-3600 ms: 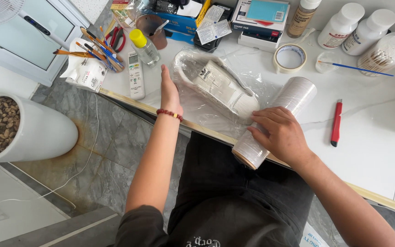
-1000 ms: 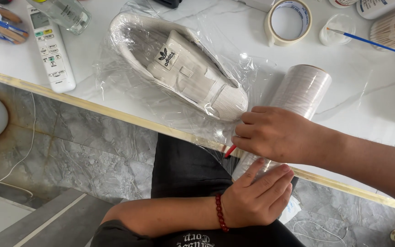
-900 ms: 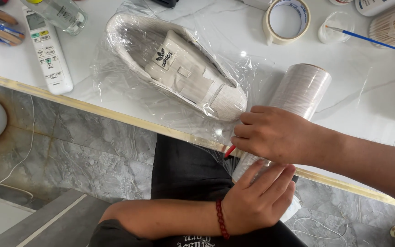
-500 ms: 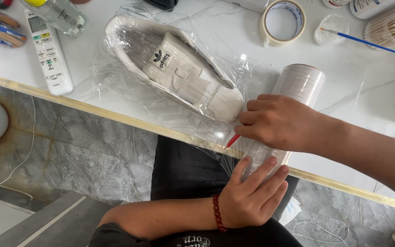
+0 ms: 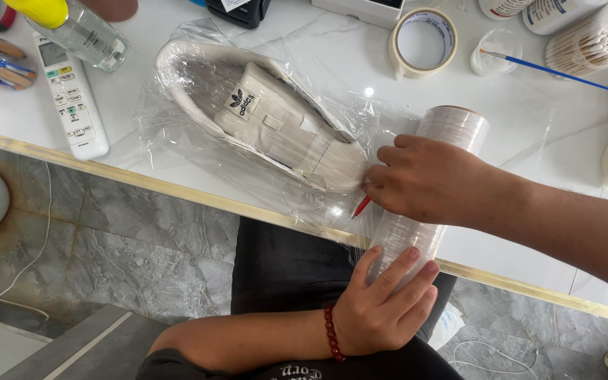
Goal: The person is wrapping a white shoe in plastic film.
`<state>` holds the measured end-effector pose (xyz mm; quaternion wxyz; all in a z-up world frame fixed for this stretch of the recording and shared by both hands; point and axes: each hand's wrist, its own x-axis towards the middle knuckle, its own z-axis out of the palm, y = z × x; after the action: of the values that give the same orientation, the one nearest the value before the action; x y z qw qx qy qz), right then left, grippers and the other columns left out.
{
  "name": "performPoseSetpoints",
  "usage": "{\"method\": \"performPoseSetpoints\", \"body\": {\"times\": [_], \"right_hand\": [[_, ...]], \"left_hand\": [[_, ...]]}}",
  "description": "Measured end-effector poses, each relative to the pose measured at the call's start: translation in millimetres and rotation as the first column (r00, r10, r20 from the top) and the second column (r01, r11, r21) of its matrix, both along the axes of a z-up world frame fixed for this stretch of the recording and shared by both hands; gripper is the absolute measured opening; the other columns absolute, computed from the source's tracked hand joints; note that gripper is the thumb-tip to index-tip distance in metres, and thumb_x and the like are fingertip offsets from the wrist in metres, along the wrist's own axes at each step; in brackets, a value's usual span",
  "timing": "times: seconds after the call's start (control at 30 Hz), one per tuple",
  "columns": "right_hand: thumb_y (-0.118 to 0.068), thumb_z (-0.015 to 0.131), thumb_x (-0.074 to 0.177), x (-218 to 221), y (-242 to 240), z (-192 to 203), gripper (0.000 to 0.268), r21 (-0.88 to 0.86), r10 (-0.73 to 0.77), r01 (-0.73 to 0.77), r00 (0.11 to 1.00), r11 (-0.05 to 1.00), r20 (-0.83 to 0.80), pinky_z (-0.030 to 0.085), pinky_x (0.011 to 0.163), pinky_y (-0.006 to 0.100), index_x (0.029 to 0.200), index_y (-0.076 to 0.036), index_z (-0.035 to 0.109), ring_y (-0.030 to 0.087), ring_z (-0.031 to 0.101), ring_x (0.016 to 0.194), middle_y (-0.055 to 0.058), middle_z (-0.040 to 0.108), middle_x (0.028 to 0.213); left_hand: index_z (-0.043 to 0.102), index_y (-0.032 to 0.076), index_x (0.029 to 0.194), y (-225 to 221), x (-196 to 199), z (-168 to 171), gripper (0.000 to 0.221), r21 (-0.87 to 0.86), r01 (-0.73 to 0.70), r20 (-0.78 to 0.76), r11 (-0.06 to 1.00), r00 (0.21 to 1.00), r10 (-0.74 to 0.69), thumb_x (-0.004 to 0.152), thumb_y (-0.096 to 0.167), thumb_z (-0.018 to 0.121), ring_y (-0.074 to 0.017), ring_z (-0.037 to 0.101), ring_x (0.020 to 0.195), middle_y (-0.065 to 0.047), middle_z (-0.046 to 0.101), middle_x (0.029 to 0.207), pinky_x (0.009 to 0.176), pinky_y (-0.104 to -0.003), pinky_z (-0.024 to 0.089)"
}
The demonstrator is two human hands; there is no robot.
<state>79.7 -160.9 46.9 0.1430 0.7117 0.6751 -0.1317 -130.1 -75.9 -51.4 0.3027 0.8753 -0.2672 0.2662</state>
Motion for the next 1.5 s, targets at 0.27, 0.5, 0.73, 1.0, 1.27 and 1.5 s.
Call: {"method": "performPoseSetpoints", "body": {"times": [0.27,0.5,0.73,1.0,1.27,1.5], "right_hand": [[-0.019,0.074,0.082,-3,3,2,0.024,-0.028,0.004,-0.003,1.0,1.0,0.008,0.054,0.079,0.033,0.105,-0.012,0.074,0.02,0.066,0.094,0.0,0.07,0.098],[-0.021,0.077,0.074,-8,9,6,0.026,-0.037,-0.029,0.03,0.999,0.999,0.02,0.054,0.085,0.037,0.099,-0.013,0.074,0.02,0.067,0.094,-0.002,0.07,0.1],[-0.026,0.075,0.082,2,12,19,0.02,-0.262,0.008,0.037,0.986,0.964,0.169,0.053,0.081,0.032,0.096,-0.012,0.071,0.02,0.065,0.097,-0.001,0.068,0.099],[-0.026,0.072,0.082,48,4,25,0.011,-0.305,-0.012,0.156,0.904,0.939,0.427,0.052,0.084,0.03,0.09,-0.019,0.073,0.017,0.065,0.103,-0.005,0.069,0.099],[-0.022,0.071,0.087,84,-41,24,0.005,-0.131,-0.137,0.25,0.818,0.959,0.558,0.053,0.086,0.027,0.083,-0.022,0.073,0.012,0.067,0.097,-0.009,0.07,0.091],[-0.019,0.073,0.098,39,-82,37,0.021,0.432,-0.86,0.786,0.509,0.442,-0.045,0.057,0.077,0.037,0.113,-0.004,0.074,0.023,0.068,0.081,0.007,0.069,0.106]], "left_hand": [[0.054,0.004,0.138,62,7,-16,0.058,-0.252,0.116,-0.041,0.961,0.991,-0.13,0.09,0.035,0.068,-0.033,0.056,0.131,-0.018,0.059,0.135,0.111,-0.054,0.042],[0.076,0.006,0.121,84,25,-26,0.026,0.127,-0.082,0.039,0.988,0.996,0.078,0.098,0.014,0.068,-0.0177,0.068,0.116,-0.005,0.076,0.117,0.091,-0.032,0.044],[0.079,0.006,0.111,84,29,-20,0.02,0.093,-0.075,0.106,0.993,0.992,0.065,0.097,0.014,0.067,-0.0153,0.069,0.106,-0.003,0.077,0.105,0.089,-0.03,0.04],[0.08,0.01,0.109,83,20,-24,0.016,0.024,-0.097,0.072,0.995,0.993,0.095,0.097,0.014,0.071,-0.0117,0.068,0.101,0.0,0.076,0.104,0.089,-0.031,0.038],[0.08,0.013,0.11,83,15,-17,0.017,-0.003,-0.104,0.048,0.995,0.993,0.104,0.096,0.016,0.072,-0.0118,0.067,0.102,0.001,0.075,0.105,0.089,-0.032,0.039],[0.079,0.012,0.112,81,11,-10,0.02,-0.05,-0.099,-0.005,0.994,0.995,0.099,0.093,0.015,0.072,-0.0148,0.068,0.103,-0.002,0.074,0.108,0.087,-0.034,0.039]]}}
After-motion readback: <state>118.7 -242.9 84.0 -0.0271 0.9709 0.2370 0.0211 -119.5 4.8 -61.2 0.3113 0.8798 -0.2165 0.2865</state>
